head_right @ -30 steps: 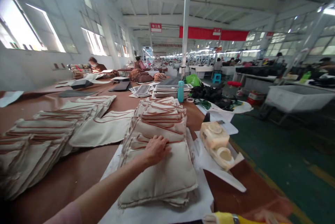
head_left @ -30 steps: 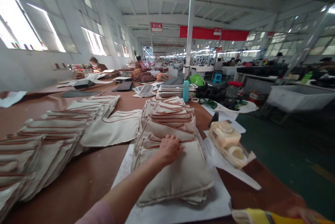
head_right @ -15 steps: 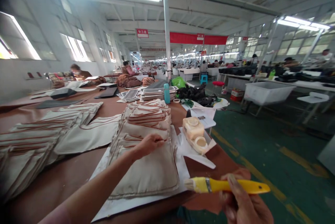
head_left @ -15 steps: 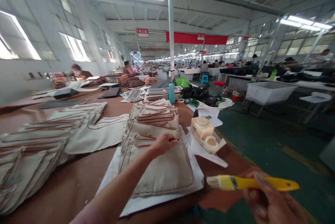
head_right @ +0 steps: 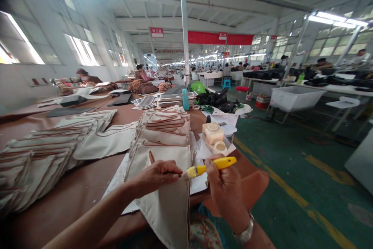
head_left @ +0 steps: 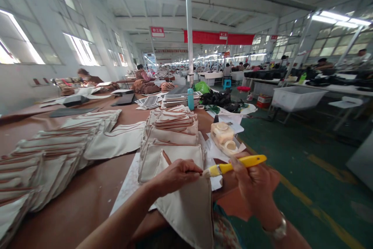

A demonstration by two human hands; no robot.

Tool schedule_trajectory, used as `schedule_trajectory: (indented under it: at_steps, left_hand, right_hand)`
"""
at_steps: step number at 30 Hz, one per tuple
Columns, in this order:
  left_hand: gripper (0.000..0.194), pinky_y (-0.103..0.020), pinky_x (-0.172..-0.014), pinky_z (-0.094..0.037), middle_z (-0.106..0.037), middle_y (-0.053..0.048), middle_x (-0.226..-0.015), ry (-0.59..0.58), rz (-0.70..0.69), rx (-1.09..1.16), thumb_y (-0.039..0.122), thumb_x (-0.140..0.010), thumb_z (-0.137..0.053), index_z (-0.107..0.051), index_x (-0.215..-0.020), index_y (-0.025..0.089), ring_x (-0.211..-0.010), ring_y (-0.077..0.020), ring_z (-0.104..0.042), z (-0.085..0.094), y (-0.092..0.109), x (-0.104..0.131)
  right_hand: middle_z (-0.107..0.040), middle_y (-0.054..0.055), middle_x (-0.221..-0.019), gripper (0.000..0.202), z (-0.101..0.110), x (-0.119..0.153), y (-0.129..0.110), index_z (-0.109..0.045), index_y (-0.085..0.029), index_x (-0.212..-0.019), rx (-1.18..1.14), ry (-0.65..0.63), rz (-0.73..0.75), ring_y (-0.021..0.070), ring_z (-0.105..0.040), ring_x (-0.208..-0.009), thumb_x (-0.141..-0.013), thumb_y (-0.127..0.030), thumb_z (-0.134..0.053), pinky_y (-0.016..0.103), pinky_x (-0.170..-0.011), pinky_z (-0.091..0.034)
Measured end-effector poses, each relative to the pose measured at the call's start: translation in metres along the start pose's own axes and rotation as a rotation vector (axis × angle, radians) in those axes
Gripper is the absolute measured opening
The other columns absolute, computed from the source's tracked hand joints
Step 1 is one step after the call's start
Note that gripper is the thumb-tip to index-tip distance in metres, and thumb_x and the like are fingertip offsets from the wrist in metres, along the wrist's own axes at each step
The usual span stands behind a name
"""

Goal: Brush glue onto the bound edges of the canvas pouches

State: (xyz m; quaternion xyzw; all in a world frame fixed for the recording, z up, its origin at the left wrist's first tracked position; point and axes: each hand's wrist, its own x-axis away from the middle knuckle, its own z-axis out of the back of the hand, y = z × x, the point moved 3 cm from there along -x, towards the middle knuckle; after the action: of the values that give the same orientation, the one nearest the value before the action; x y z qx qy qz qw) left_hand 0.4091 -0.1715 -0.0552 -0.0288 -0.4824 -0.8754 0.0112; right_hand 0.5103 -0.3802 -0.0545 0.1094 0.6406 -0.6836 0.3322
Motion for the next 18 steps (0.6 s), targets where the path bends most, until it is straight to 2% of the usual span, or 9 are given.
schedule_trajectory:
  at_steps: [3,6,9,12,15,18]
  left_hand:
    - [0.037,-0.023,-0.07,-0.042,-0.062,-0.004,-0.094,0.016,0.021,0.089,0.047,-0.088,-0.061,-0.078,-0.103,0.017,-0.082,-0.0159,-0.056,-0.002,-0.003,0.006]
    - [0.04,-0.022,-0.069,-0.042,-0.062,-0.004,-0.094,0.018,0.039,0.137,0.05,-0.086,-0.063,-0.077,-0.101,0.016,-0.083,-0.0161,-0.055,-0.003,-0.004,0.01]
    - [0.039,-0.022,-0.068,-0.041,-0.063,-0.003,-0.092,0.003,0.046,0.144,0.048,-0.087,-0.062,-0.077,-0.102,0.015,-0.082,-0.0154,-0.055,-0.005,-0.002,0.013]
    - [0.038,-0.021,-0.066,-0.041,-0.063,-0.003,-0.088,0.009,0.063,0.086,0.047,-0.088,-0.06,-0.075,-0.101,0.014,-0.078,-0.0143,-0.056,-0.007,0.0,0.017]
    - [0.027,-0.021,-0.064,-0.042,-0.063,-0.002,-0.085,0.096,0.043,-0.029,0.038,-0.086,-0.063,-0.073,-0.092,0.015,-0.076,-0.0139,-0.057,-0.011,0.001,0.024]
    - [0.013,-0.022,-0.066,-0.041,-0.064,-0.002,-0.084,0.247,-0.144,-0.296,0.028,-0.086,-0.065,-0.071,-0.084,0.017,-0.074,-0.0129,-0.058,-0.016,0.005,0.036]
  right_hand:
    - [-0.059,0.0,-0.063,0.028,0.003,-0.001,-0.009,-0.065,-0.019,-0.084,0.171,0.01,0.148,0.0155,-0.055,-0.054,-0.1,-0.04,-0.056,0.025,-0.053,-0.041]
    - [-0.056,-0.002,-0.06,0.026,0.009,0.003,-0.015,-0.064,-0.019,-0.086,0.176,0.097,0.172,0.0138,-0.052,-0.049,-0.101,-0.037,-0.054,0.024,-0.049,-0.039]
    - [-0.057,-0.002,-0.063,0.026,0.004,0.009,-0.017,-0.062,-0.019,-0.085,0.093,0.034,0.127,0.0137,-0.052,-0.052,-0.102,-0.036,-0.053,0.023,-0.051,-0.041]
    - [-0.062,0.002,-0.073,0.026,-0.002,0.011,-0.017,-0.063,-0.019,-0.085,0.117,-0.031,0.154,0.0159,-0.057,-0.061,-0.101,-0.036,-0.053,0.025,-0.059,-0.045]
    - [-0.06,0.001,-0.068,0.025,0.009,0.009,-0.014,-0.065,-0.018,-0.086,0.164,0.055,0.153,0.0161,-0.055,-0.057,-0.1,-0.036,-0.055,0.026,-0.057,-0.044]
    - [-0.057,0.0,-0.063,0.027,0.026,0.008,-0.006,-0.066,-0.018,-0.088,0.051,0.118,0.051,0.0165,-0.053,-0.053,-0.098,-0.041,-0.057,0.026,-0.052,-0.043]
